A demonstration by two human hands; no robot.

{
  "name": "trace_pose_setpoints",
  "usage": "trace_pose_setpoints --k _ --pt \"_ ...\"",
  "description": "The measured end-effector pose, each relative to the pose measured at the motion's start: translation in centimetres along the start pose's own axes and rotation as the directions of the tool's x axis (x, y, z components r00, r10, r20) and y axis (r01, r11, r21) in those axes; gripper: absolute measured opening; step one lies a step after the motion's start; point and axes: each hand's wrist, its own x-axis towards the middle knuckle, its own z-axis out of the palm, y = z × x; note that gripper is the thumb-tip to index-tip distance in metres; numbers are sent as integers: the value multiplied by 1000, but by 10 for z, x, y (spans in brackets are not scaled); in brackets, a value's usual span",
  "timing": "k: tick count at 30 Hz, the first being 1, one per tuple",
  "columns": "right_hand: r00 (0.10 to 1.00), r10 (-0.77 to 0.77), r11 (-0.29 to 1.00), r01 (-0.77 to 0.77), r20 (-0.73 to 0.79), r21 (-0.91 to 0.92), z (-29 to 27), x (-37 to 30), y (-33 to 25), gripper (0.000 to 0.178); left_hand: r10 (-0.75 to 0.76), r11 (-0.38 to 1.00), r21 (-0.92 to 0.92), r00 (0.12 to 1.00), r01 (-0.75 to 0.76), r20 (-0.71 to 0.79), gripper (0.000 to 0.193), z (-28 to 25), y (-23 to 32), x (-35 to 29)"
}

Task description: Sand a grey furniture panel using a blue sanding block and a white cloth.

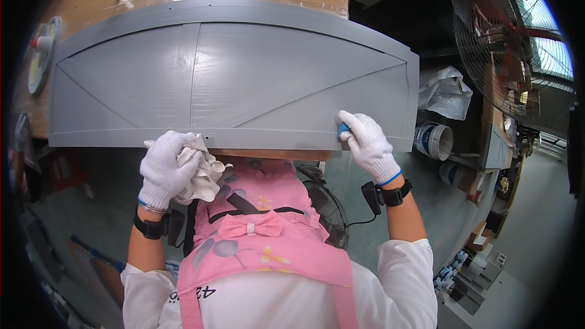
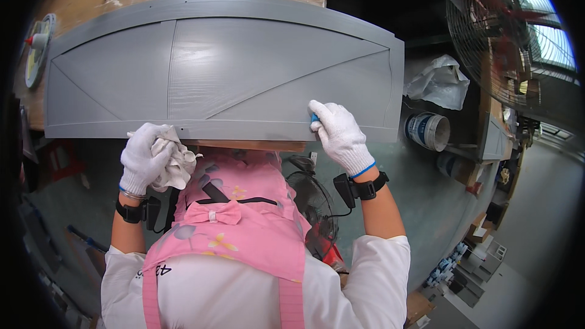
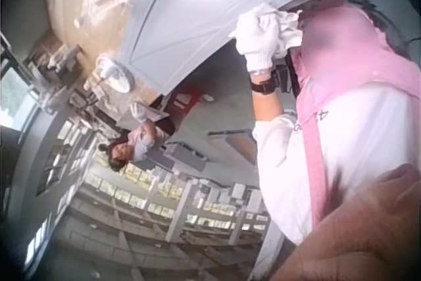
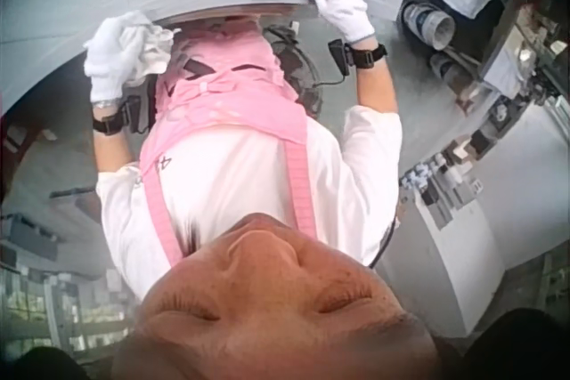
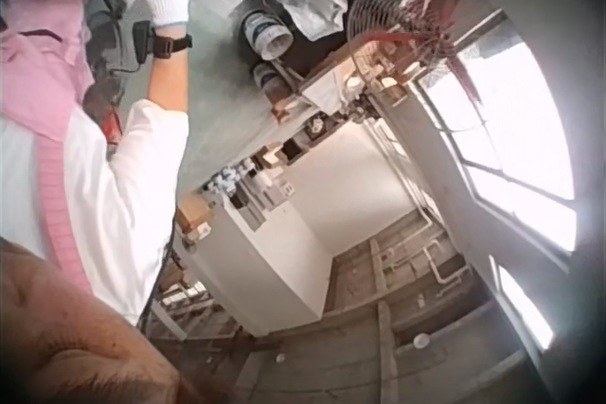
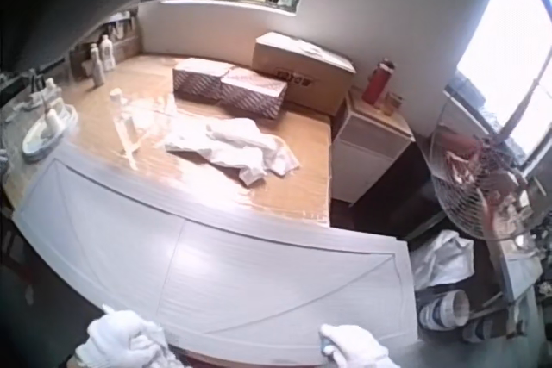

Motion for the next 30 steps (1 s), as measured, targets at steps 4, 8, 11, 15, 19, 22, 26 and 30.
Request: trace_pose_setpoints --k 4,8,11,15,19,22,26,30 --pt "996 -46 993 54 -75 108 0 7 -27 40 114 993 32 993 -115 22 31 -2 28 10" --pt "994 -88 991 93 -58 94 -2 -2 -27 41 186 979 77 981 -190 58 32 9 55 15" --pt "998 -40 999 41 -39 30 -18 -18 -2 39 176 978 97 980 -185 93 31 15 59 17" --pt "994 -34 999 38 -108 33 -23 -26 10 38 161 979 106 978 -175 132 31 23 63 19" --pt "990 -86 986 101 -111 135 -11 -19 -6 44 181 977 89 974 -194 137 30 27 75 23" --pt "989 -97 990 108 -115 89 -14 -30 6 43 180 976 98 975 -193 129 30 35 76 20" --pt "994 11 998 -18 -110 -66 -36 -57 45 41 157 981 96 979 -170 132 31 38 74 18" --pt "987 20 990 3 -160 140 -34 -53 37 41 127 983 112 980 -145 151 33 43 77 18"
